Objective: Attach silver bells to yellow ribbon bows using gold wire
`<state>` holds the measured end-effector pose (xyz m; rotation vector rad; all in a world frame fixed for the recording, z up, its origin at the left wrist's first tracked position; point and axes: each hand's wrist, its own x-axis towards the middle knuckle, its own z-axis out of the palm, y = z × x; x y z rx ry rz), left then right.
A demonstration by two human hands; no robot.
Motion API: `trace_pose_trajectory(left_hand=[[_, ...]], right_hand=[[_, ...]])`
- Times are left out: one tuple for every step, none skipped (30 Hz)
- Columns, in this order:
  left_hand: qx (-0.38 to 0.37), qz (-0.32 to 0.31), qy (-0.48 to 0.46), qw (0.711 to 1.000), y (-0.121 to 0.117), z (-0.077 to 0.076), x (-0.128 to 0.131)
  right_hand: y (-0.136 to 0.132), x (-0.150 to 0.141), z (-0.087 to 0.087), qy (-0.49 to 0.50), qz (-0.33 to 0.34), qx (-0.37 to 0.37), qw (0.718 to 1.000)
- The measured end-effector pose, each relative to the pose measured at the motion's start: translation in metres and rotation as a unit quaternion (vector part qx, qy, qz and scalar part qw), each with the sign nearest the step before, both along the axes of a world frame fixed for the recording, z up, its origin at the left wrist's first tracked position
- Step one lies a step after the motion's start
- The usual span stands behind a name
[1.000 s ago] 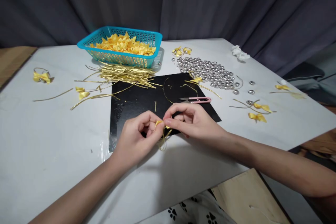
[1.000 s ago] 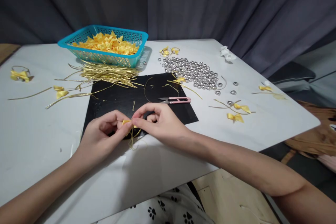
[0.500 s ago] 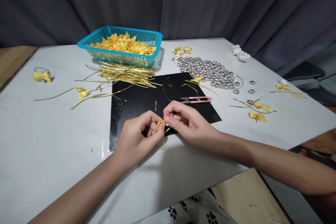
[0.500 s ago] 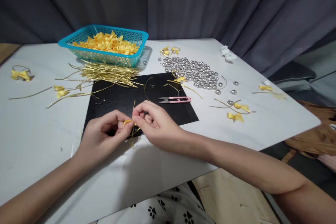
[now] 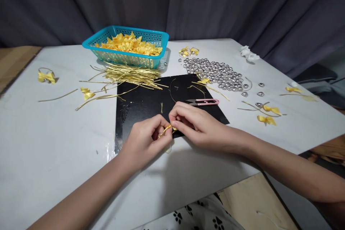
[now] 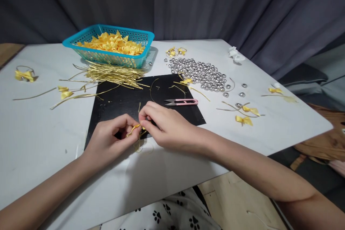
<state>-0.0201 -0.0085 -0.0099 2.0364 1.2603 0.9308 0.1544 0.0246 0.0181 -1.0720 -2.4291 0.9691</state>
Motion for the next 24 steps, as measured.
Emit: trace_pose_trajectory(left_hand=[[-0.008, -0.003, -0.002, 1.0, 0.0, 0.0, 0.0], [-0.015, -0.004, -0.004, 1.0, 0.0, 0.0, 0.0], [-0.021, -0.006, -0.006, 1.0, 0.0, 0.0, 0.0], [-0.024, -0.006, -0.007, 1.0, 0.0, 0.0, -0.001], [-0.026, -0.006, -0.006, 1.0, 0.0, 0.0, -0.001], [-0.026, -0.006, -0.007, 1.0, 0.0, 0.0, -0.001], [-0.027, -0.005, -0.008, 1.0, 0.0, 0.0, -0.001], [-0.029, -0.003, -0.009, 1.0, 0.0, 0.0, -0.001], [-0.032, -0.002, -0.01, 0.999, -0.001, 0.0, -0.001], [-0.036, -0.003, -0.011, 0.999, -0.001, 0.001, 0.0], [-0.039, -0.003, -0.014, 0.999, -0.001, 0.001, 0.0], [-0.045, -0.001, -0.018, 0.999, -0.001, 0.001, 0.0], [-0.052, 0.004, -0.027, 0.998, -0.001, 0.002, 0.0], [-0.06, 0.012, -0.042, 0.997, -0.001, 0.002, 0.0], [-0.07, 0.022, -0.06, 0.995, -0.001, 0.002, 0.0], [-0.081, 0.032, -0.08, 0.993, 0.0, 0.003, 0.0], [-0.09, 0.038, -0.098, 0.99, 0.001, 0.003, 0.0], [-0.099, 0.04, -0.112, 0.988, 0.001, 0.004, 0.0], [-0.105, 0.04, -0.123, 0.986, 0.002, 0.004, 0.0], [-0.111, 0.041, -0.129, 0.985, 0.002, 0.005, 0.0], [-0.113, 0.041, -0.132, 0.984, 0.003, 0.005, 0.0], [-0.113, 0.043, -0.133, 0.984, 0.003, 0.006, 0.0], [-0.112, 0.044, -0.134, 0.984, 0.003, 0.006, 0.0], [-0.109, 0.044, -0.133, 0.984, 0.003, 0.006, 0.0]], right_hand=[[0.001, 0.001, 0.001, -0.005, 0.006, -0.001, 1.0], [0.001, 0.001, 0.002, -0.008, 0.011, -0.003, 1.0], [0.002, 0.002, 0.002, -0.007, 0.014, -0.004, 1.0], [0.002, 0.002, 0.003, -0.003, 0.013, -0.004, 1.0], [0.003, 0.002, 0.003, 0.002, 0.008, -0.003, 1.0], [0.004, 0.003, 0.003, 0.01, 0.002, 0.0, 1.0], [0.005, 0.003, 0.004, 0.019, -0.008, 0.004, 1.0], [0.006, 0.004, 0.005, 0.033, -0.018, 0.008, 0.999], [0.007, 0.005, 0.006, 0.05, -0.029, 0.007, 0.998], [0.007, 0.005, 0.006, 0.069, -0.041, -0.005, 0.997], [0.008, 0.006, 0.007, 0.093, -0.055, -0.029, 0.994], [0.009, 0.007, 0.007, 0.118, -0.069, -0.064, 0.989], [0.009, 0.007, 0.007, 0.141, -0.082, -0.106, 0.981], [0.009, 0.007, 0.007, 0.159, -0.091, -0.149, 0.972], [0.009, 0.007, 0.006, 0.169, -0.094, -0.19, 0.963], [0.009, 0.006, 0.004, 0.175, -0.091, -0.221, 0.955], [0.008, 0.005, 0.002, 0.176, -0.086, -0.238, 0.951], [0.007, 0.003, 0.0, 0.177, -0.082, -0.24, 0.951], [0.006, 0.001, -0.003, 0.182, -0.08, -0.228, 0.953], [0.005, -0.001, -0.005, 0.191, -0.08, -0.204, 0.957], [0.004, -0.003, -0.007, 0.204, -0.082, -0.173, 0.96], [0.003, -0.005, -0.008, 0.214, -0.085, -0.141, 0.963], [0.003, -0.006, -0.008, 0.218, -0.087, -0.115, 0.965], [0.002, -0.007, -0.008, 0.218, -0.089, -0.094, 0.967]])
